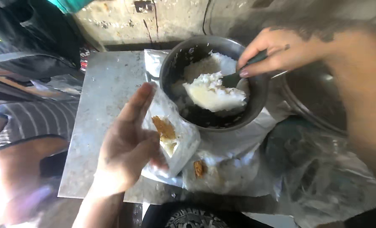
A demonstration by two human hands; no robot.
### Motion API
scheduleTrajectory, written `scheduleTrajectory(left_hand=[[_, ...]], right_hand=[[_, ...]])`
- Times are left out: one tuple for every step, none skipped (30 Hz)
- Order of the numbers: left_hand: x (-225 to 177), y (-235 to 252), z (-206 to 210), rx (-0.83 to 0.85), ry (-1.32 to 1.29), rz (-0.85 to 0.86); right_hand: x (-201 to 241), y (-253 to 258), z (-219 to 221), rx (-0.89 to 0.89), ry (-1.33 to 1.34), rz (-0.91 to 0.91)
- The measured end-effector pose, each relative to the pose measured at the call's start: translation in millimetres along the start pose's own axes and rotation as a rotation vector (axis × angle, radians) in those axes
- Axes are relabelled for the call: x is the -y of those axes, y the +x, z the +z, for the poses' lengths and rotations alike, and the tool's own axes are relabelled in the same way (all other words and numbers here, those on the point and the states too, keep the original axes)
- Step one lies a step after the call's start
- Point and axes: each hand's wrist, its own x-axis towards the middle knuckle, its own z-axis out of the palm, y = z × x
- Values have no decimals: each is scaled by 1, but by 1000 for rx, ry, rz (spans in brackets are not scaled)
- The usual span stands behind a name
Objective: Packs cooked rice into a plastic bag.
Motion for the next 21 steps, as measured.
scheduleTrajectory(left_hand=[[0, 4, 0, -3, -2, -9], [-1, 7, 0, -9, -8, -21], [-1, 10, -1, -3, -11, -35], [-2, 11, -1, 5, -10, -49], [-3, 13, -1, 13, -7, -60], [-4, 15, 0, 27, -7, -68], [-6, 16, 1, 44, -9, -74], [-7, 17, 0, 76, -5, -78], [-9, 17, 0, 110, 10, -84], [-10, 17, -1, 150, 30, -91], [-12, 16, -1, 194, 60, -98], [-14, 15, -1, 234, 99, -107], [-17, 13, -1, 276, 144, -121], [-20, 11, -1, 313, 187, -133], [-23, 9, 0, 335, 233, -146], [-26, 8, -1, 353, 272, -160], [-29, 7, -2, 358, 305, -175], [-32, 6, -4, 358, 336, -187], [-35, 6, -6, 357, 359, -194], [-37, 6, -9, 358, 371, -199], [-39, 6, -12, 356, 376, -205]], right_hand=[[4, -4, -8, -24, 24, -30], [9, -8, -17, -40, 33, -48], [16, -12, -26, -53, 26, -56], [22, -14, -34, -68, 17, -87], [30, -16, -43, -68, 10, -121], [38, -16, -50, -60, -16, -153], [47, -16, -56, -42, -39, -167], [57, -13, -59, -27, -48, -190], [69, -9, -60, -11, -49, -188], [81, -4, -59, 23, -48, -161], [93, 3, -56, 71, -51, -116], [105, 11, -53, 127, -60, -70], [115, 20, -48, 181, -71, -36], [124, 30, -43, 222, -110, -17], [131, 41, -37, 264, -138, -11], [138, 52, -32, 304, -172, -6], [146, 61, -28, 341, -206, 18], [154, 69, -25, 377, -250, 60], [160, 76, -22, 405, -291, 102], [164, 81, -19, 436, -317, 151], [168, 86, -15, 465, -340, 186]])
